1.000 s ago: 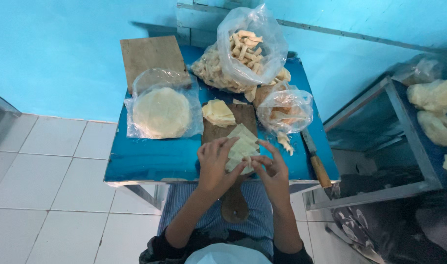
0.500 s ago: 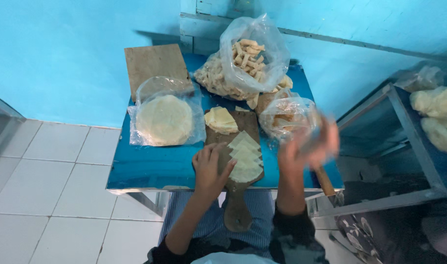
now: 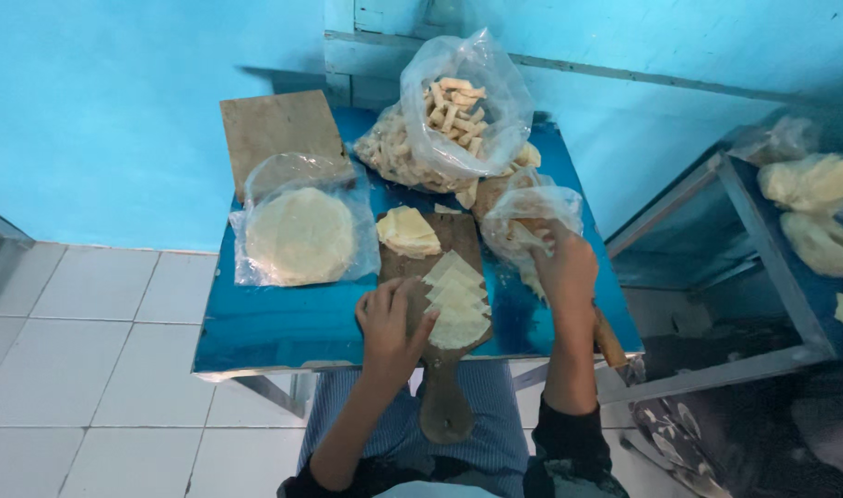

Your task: The person folds small flattened pieces of dough into triangular shapes by hand on a wooden paddle board, stacking the folded pieces in a row, and occasionally reaches into a plastic bag for more dough pieces. A knife and a wrapped round of dough sit on the blue work table.

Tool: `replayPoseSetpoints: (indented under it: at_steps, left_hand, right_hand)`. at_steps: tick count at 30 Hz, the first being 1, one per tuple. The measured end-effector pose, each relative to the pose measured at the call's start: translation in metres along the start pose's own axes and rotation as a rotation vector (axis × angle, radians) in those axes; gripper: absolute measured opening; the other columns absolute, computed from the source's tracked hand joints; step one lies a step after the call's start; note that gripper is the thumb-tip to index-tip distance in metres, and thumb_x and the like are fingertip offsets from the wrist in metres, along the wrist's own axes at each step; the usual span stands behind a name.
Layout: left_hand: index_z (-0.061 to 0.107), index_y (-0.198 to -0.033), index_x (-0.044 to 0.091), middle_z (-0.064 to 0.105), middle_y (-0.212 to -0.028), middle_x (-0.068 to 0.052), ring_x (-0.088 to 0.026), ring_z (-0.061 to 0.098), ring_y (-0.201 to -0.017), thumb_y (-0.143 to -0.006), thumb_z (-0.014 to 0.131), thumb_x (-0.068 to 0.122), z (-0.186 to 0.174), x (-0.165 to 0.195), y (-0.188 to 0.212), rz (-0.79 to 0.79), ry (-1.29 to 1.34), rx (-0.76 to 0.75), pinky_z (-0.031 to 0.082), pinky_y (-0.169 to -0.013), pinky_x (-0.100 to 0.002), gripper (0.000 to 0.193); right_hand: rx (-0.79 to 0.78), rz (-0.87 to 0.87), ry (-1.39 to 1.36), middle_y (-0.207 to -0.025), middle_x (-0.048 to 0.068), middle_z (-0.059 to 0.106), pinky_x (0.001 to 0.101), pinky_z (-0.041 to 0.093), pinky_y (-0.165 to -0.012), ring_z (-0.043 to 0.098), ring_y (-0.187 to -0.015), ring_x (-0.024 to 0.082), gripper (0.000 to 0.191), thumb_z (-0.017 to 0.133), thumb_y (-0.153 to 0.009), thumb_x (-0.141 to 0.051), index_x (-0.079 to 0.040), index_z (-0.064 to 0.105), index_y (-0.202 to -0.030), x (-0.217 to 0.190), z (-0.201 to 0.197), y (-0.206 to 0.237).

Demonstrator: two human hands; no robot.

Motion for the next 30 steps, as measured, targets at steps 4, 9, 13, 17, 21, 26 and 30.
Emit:
replayPoseSetpoints:
  at_steps: [4, 9, 13, 17, 21, 26, 30]
  left_hand:
    - [0.06, -0.134, 0.007, 0.058, -0.127, -0.013, -0.032, 0.053, -0.122, -0.094, 0.072, 0.033, 0.0, 0.001, -0.003, -0.01, -0.012, -0.02, 0.028, -0.11, -0.054, 0.049]
    - [0.062, -0.133, 0.008, 0.058, -0.127, -0.012, -0.031, 0.054, -0.124, -0.093, 0.071, 0.032, -0.002, 0.004, -0.002, -0.011, 0.001, -0.021, 0.029, -0.111, -0.053, 0.047]
    - [0.062, -0.132, 0.007, 0.058, -0.127, -0.014, -0.032, 0.053, -0.124, -0.093, 0.072, 0.031, -0.003, 0.005, -0.001, 0.0, -0.014, -0.016, 0.028, -0.11, -0.054, 0.047]
    - [0.062, -0.132, 0.007, 0.058, -0.125, -0.014, -0.032, 0.053, -0.123, -0.093, 0.072, 0.031, -0.001, 0.004, -0.003, 0.008, -0.038, -0.031, 0.028, -0.11, -0.054, 0.047]
    - [0.063, -0.131, 0.008, 0.058, -0.125, -0.013, -0.031, 0.053, -0.123, -0.093, 0.072, 0.032, 0.001, 0.003, -0.001, -0.007, -0.022, -0.031, 0.028, -0.11, -0.054, 0.046]
    - [0.063, -0.131, 0.008, 0.058, -0.124, -0.012, -0.031, 0.053, -0.122, -0.095, 0.071, 0.032, 0.003, 0.002, 0.001, 0.012, -0.052, -0.037, 0.027, -0.111, -0.058, 0.044]
    - [0.066, -0.124, 0.008, 0.058, -0.124, -0.012, -0.033, 0.052, -0.122, -0.092, 0.074, 0.032, 0.003, 0.004, 0.004, 0.012, -0.14, -0.04, 0.024, -0.109, -0.065, 0.041]
  right_hand:
    - [-0.002, 0.03, 0.019, -0.096, 0.009, 0.078, 0.046, 0.056, -0.075, 0.073, -0.09, 0.033, 0.026, 0.079, -0.084, -0.014, -0.014, 0.071, -0.109, 0.009, 0.012, -0.001]
    - [0.277, -0.24, 0.228, -0.083, 0.009, 0.076, 0.049, 0.052, -0.067, 0.071, -0.083, 0.037, 0.038, 0.082, -0.068, -0.01, -0.01, 0.07, -0.105, -0.003, -0.001, 0.003]
    - [0.092, -0.099, 0.035, -0.082, 0.014, 0.075, 0.0473, 0.054, -0.067, 0.073, -0.077, 0.035, 0.035, 0.08, -0.078, -0.006, -0.008, 0.068, -0.11, 0.013, 0.013, -0.004]
    - [0.242, -0.17, -0.132, -0.096, 0.02, 0.075, 0.0422, 0.058, -0.069, 0.075, -0.084, 0.034, 0.042, 0.072, -0.085, 0.006, -0.004, 0.067, -0.125, 0.011, 0.007, -0.005]
    - [0.194, -0.186, -0.253, -0.097, 0.02, 0.076, 0.0386, 0.057, -0.065, 0.077, -0.082, 0.03, 0.048, 0.066, -0.085, 0.013, -0.004, 0.065, -0.13, 0.003, 0.011, -0.01]
    - [0.184, -0.235, -0.299, -0.095, 0.02, 0.077, 0.0367, 0.057, -0.064, 0.077, -0.078, 0.027, 0.046, 0.067, -0.086, 0.013, -0.003, 0.065, -0.129, -0.003, 0.012, -0.006]
    - [0.215, -0.124, -0.434, -0.09, 0.018, 0.077, 0.0323, 0.057, -0.064, 0.076, -0.074, 0.02, 0.036, 0.071, -0.091, 0.008, -0.001, 0.067, -0.125, 0.019, 0.01, -0.008]
Point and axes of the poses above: each hand's wrist, its own y-axis away from the middle knuckle, its own z-axis out of the palm, x = y × z, the point moved 6 cm from there along -y, towards the middle knuckle
